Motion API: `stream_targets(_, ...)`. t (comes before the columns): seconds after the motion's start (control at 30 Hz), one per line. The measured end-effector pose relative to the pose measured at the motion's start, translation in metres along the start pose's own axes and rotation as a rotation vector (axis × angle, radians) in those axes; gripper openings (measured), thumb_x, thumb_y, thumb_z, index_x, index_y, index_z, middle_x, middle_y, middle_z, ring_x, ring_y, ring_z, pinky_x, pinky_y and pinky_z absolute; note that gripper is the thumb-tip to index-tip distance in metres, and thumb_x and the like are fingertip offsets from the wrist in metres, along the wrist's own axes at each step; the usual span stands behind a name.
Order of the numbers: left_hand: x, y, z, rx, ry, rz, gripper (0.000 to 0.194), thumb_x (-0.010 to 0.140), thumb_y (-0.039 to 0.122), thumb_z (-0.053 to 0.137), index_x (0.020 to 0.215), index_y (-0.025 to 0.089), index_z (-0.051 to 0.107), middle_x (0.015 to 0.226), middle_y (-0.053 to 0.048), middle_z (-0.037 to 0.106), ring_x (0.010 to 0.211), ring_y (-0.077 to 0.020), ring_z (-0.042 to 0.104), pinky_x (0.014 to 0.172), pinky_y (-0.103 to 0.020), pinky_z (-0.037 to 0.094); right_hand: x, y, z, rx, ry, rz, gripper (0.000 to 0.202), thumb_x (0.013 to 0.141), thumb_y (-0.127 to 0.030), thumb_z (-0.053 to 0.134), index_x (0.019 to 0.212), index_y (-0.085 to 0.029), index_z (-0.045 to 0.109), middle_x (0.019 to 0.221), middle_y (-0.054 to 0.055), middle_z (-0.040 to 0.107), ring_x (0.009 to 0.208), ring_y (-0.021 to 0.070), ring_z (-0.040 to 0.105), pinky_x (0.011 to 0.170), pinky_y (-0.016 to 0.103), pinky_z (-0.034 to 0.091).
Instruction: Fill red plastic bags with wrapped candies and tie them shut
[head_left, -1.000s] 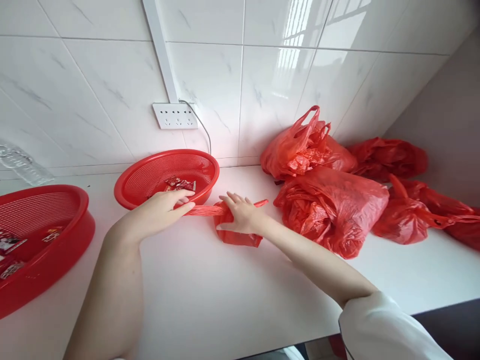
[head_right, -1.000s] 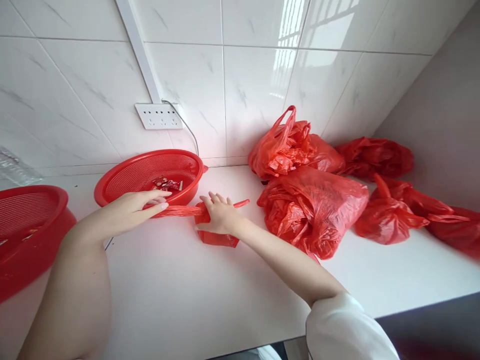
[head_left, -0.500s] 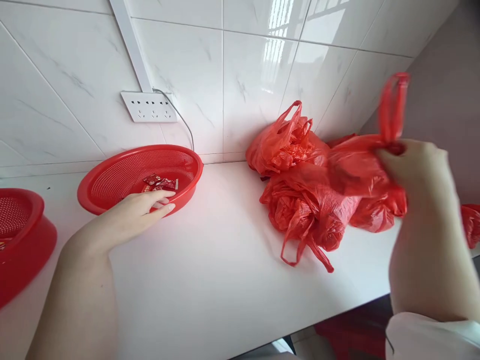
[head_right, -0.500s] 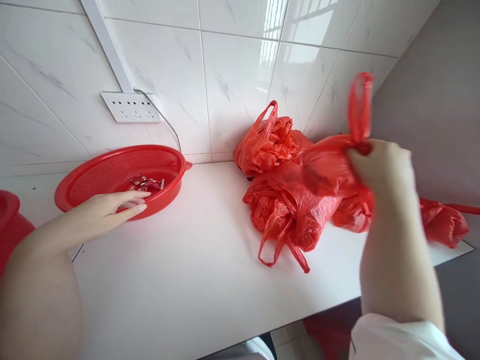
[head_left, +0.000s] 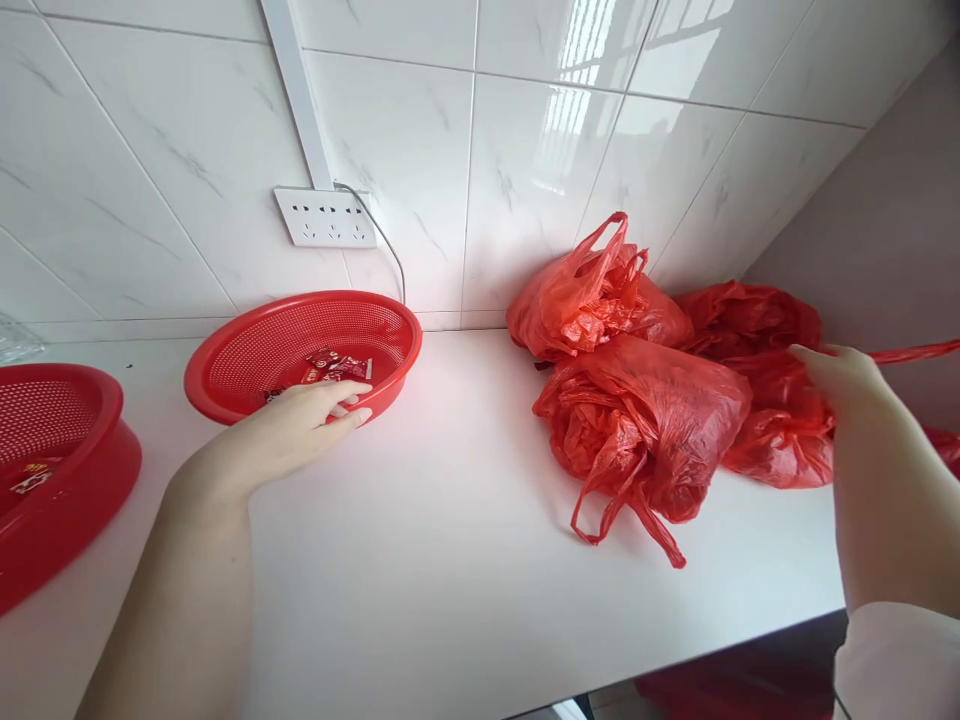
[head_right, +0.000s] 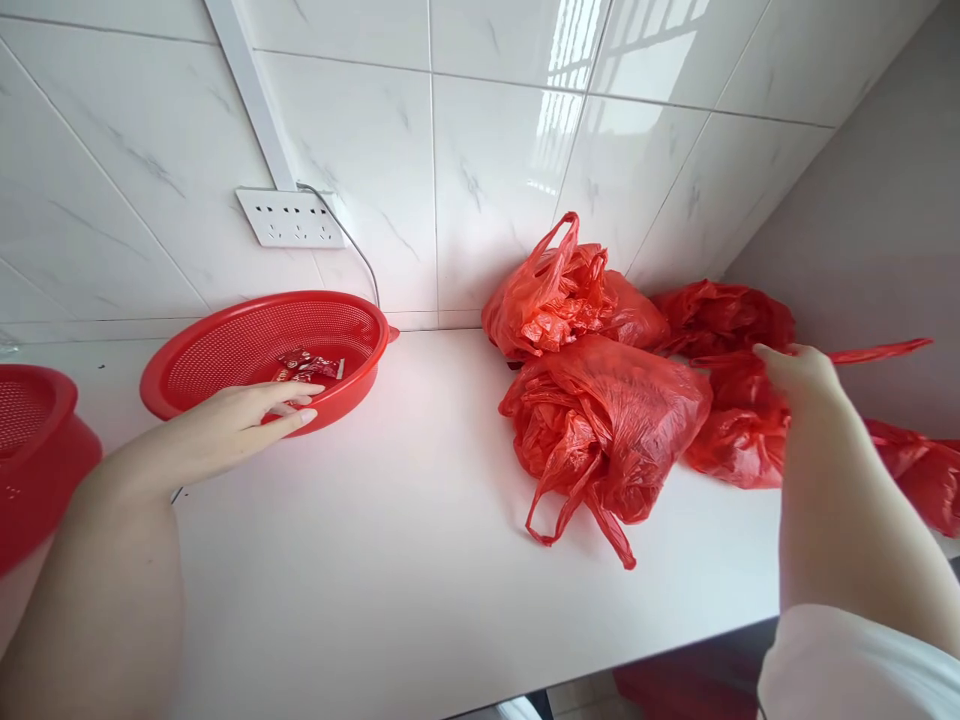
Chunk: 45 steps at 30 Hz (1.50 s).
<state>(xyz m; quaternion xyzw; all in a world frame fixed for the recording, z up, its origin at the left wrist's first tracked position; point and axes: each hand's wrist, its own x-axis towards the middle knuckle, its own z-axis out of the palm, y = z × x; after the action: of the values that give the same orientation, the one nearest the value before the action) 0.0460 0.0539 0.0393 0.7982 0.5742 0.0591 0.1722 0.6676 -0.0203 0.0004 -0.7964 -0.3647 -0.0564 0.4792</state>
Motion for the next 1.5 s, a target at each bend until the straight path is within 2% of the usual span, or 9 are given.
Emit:
stream_targets(0.13,-0.004,0.008,-0.005,-0.002,-0.041,-0.007,0.049,0.089,0.056,0.039,0.128,0.035,0.058,0.118,-0.001,0.068,0.104,-0.0282,0.064,0.074,-0.035,0.054,-0.004,-0.03,0.036,-0.215,-0.069,0.018,0.019,0.078,-0.028,0.065,0.091,-0.017,0.074,0.098,0.018,0.07,0.098,0.0293,0.062,0.087,0.045,0.04)
stream_targets(0.3,-0.004,0.006,-0.003,0.013,-0.045,0.028,0.049,0.089,0.056,0.039,0.129,0.034,0.057,0.12,-0.001,0.067,0.106,-0.0286,0.063,0.075,-0.035,0.053,-0.051,-0.114,0.092,-0.187,-0.412,-0.509,0.064,0.081,-0.048,0.064,0.137,-0.021,0.049,0.132,0.012,0.058,0.115,0.0212,0.054,0.094,0.031,0.038)
stream_targets(0.43,-0.005,0.003,-0.002,0.007,-0.032,0.047,0.049,0.089,0.055,0.041,0.13,0.035,0.056,0.118,-0.001,0.068,0.104,-0.0277,0.064,0.075,-0.034,0.053,-0.067,-0.155,0.121,-0.373,-0.48,-0.633,0.043,0.075,-0.027,0.069,0.113,-0.008,0.063,0.117,0.019,0.062,0.108,0.0248,0.052,0.085,0.033,0.036)
stream_targets(0.7,-0.004,0.004,0.002,-0.115,-0.002,0.094,0.045,0.09,0.052,0.043,0.129,0.033,0.057,0.119,-0.002,0.067,0.117,-0.0263,0.058,0.088,-0.037,0.05,-0.077,-0.219,0.11,0.506,0.234,-0.428,0.026,0.085,-0.026,0.046,0.09,-0.005,0.06,0.088,0.016,0.066,0.079,0.0184,0.059,0.065,0.031,0.038)
stream_targets(0.87,-0.001,0.022,0.012,-0.581,0.156,0.224,0.058,0.085,0.055,0.056,0.137,0.028,0.049,0.137,-0.008,0.055,0.124,-0.0263,0.052,0.1,-0.041,0.045,-0.184,-0.251,0.1,0.777,-0.375,-0.739,0.034,0.071,-0.016,0.068,0.104,-0.015,0.056,0.103,0.007,0.063,0.088,0.0182,0.06,0.077,0.031,0.049)
stream_targets(1.03,0.002,0.025,0.019,-1.087,-0.053,0.444,0.056,0.087,0.059,0.052,0.128,0.022,0.057,0.117,-0.012,0.066,0.11,-0.0282,0.06,0.082,-0.035,0.051,-0.26,-0.258,0.111,0.79,-0.968,-0.774,0.032,0.077,-0.017,0.066,0.106,-0.02,0.054,0.096,0.003,0.061,0.082,0.0159,0.061,0.071,0.028,0.053)
stream_targets(1.13,0.007,0.02,0.022,-1.175,-0.114,0.372,0.035,0.082,0.047,0.065,0.102,0.019,0.068,0.088,-0.006,0.07,0.083,-0.0213,0.066,0.067,-0.029,0.049,-0.266,-0.257,0.121,0.755,-1.013,-0.808,0.027,0.077,-0.015,0.065,0.101,-0.018,0.055,0.089,0.001,0.062,0.075,0.014,0.059,0.065,0.026,0.05)
stream_targets(1.3,0.013,0.01,0.012,-1.49,0.075,0.315,0.027,0.085,0.045,0.059,0.082,0.019,0.067,0.07,-0.002,0.065,0.065,-0.0173,0.062,0.06,-0.03,0.046,-0.246,-0.245,0.127,0.926,-1.34,-0.894,0.036,0.073,-0.03,0.076,0.099,-0.015,0.057,0.085,0.002,0.062,0.075,0.0141,0.057,0.067,0.026,0.048)
stream_targets(1.5,0.012,-0.015,-0.004,-1.437,0.103,0.503,0.053,0.083,0.052,0.056,0.051,0.02,0.028,0.044,0.005,0.025,0.037,-0.0073,0.026,0.04,-0.025,0.025,-0.223,-0.235,0.117,0.783,-1.722,-0.865,0.034,0.098,-0.032,0.036,0.089,-0.011,0.061,0.074,0.001,0.054,0.066,0.0104,0.046,0.063,0.025,0.039)
